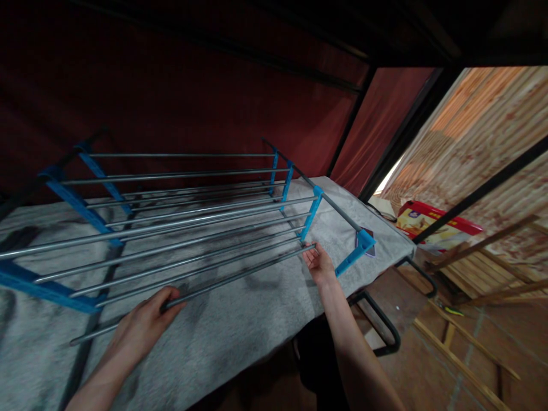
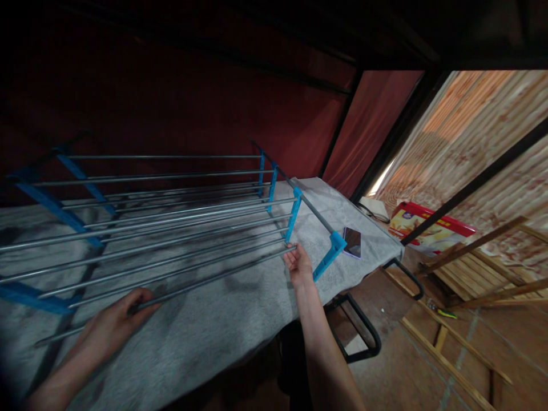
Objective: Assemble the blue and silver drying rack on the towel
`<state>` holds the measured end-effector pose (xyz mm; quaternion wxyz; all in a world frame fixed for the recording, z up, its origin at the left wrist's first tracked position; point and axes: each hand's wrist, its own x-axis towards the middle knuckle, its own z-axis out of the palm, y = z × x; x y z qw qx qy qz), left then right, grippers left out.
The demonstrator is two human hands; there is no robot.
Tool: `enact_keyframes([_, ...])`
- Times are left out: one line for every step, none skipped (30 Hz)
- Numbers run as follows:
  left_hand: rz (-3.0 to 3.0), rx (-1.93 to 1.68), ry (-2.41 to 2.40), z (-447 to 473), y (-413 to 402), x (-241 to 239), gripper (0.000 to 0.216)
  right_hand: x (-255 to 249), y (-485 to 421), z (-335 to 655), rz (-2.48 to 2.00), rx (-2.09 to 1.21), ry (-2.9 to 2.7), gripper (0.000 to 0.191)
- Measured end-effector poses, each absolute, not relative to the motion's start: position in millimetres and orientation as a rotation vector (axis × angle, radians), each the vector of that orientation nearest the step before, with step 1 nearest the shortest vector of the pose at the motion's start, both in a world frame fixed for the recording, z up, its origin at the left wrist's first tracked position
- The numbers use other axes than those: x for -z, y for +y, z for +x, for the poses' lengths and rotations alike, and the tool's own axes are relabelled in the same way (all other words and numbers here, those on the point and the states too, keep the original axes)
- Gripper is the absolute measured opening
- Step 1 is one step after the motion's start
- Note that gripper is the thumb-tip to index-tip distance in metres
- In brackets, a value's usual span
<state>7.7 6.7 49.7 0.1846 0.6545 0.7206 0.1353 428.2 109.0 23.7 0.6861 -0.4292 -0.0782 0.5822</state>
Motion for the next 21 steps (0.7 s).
enact_keyframes([1.834,-0.373,2.040,9,7,-52,0.028,-24,109,429,-0.961,-1.307,-0.173,0.008])
enact_keyframes([1.823,-0.368,2.047,10,6,-54,0.028,-24,109,429,-0.960,-1.310,-0.169,0.008])
enact_keyframes([1.815,-0.372,2.048,11,6,-55,0.028,-24,109,429,-0.957,-1.315,-0.163,0.009])
enact_keyframes([1.815,-0.384,2.040,11,5,-57,0.029,-25,109,429,-0.954,-1.319,-0.156,0.010])
enact_keyframes([1.818,-0.404,2.027,12,5,-58,0.030,-25,109,429,-0.952,-1.322,-0.147,0.011])
enact_keyframes([1.828,-0.428,2.007,12,4,-60,0.030,-26,109,429,-0.949,-1.324,-0.140,0.012])
enact_keyframes([1.839,-0.456,1.980,13,3,-61,0.030,-26,110,429,-0.948,-1.326,-0.136,0.013])
enact_keyframes([1.850,-0.487,1.950,13,2,-62,0.030,-26,109,429,-0.947,-1.328,-0.136,0.012])
enact_keyframes([1.857,-0.514,1.925,14,1,-63,0.029,-26,109,429,-0.948,-1.330,-0.139,0.012])
enact_keyframes([1.860,-0.533,1.905,14,1,-64,0.028,-26,109,429,-0.950,-1.333,-0.146,0.011])
enact_keyframes([1.858,-0.546,1.892,13,1,-63,0.028,-26,109,429,-0.953,-1.337,-0.153,0.010])
enact_keyframes([1.852,-0.553,1.889,13,1,-62,0.029,-26,109,428,-0.959,-1.342,-0.160,0.010])
enact_keyframes([1.844,-0.557,1.896,12,2,-61,0.030,-26,109,428,-0.966,-1.346,-0.166,0.010])
enact_keyframes([1.839,-0.560,1.903,10,2,-58,0.032,-26,109,428,-0.974,-1.351,-0.172,0.010])
enact_keyframes([1.840,-0.566,1.906,9,3,-56,0.034,-26,109,428,-0.983,-1.355,-0.175,0.011])
enact_keyframes([1.848,-0.574,1.903,7,4,-53,0.035,-26,109,429,-0.993,-1.357,-0.174,0.012])
enact_keyframes([1.863,-0.579,1.897,5,5,-50,0.035,-26,110,429,-1.002,-1.356,-0.171,0.012])
enact_keyframes([1.881,-0.578,1.888,2,5,-48,0.035,-25,110,429,-1.011,-1.352,-0.167,0.012])
enact_keyframes([1.899,-0.570,1.884,0,6,-45,0.034,-25,110,430,-1.019,-1.344,-0.161,0.013])
enact_keyframes([1.913,-0.554,1.886,-2,6,-43,0.033,-25,111,431,-1.025,-1.334,-0.154,0.013])
enact_keyframes([1.925,-0.534,1.893,-4,6,-41,0.032,-24,111,432,-1.028,-1.323,-0.146,0.012])
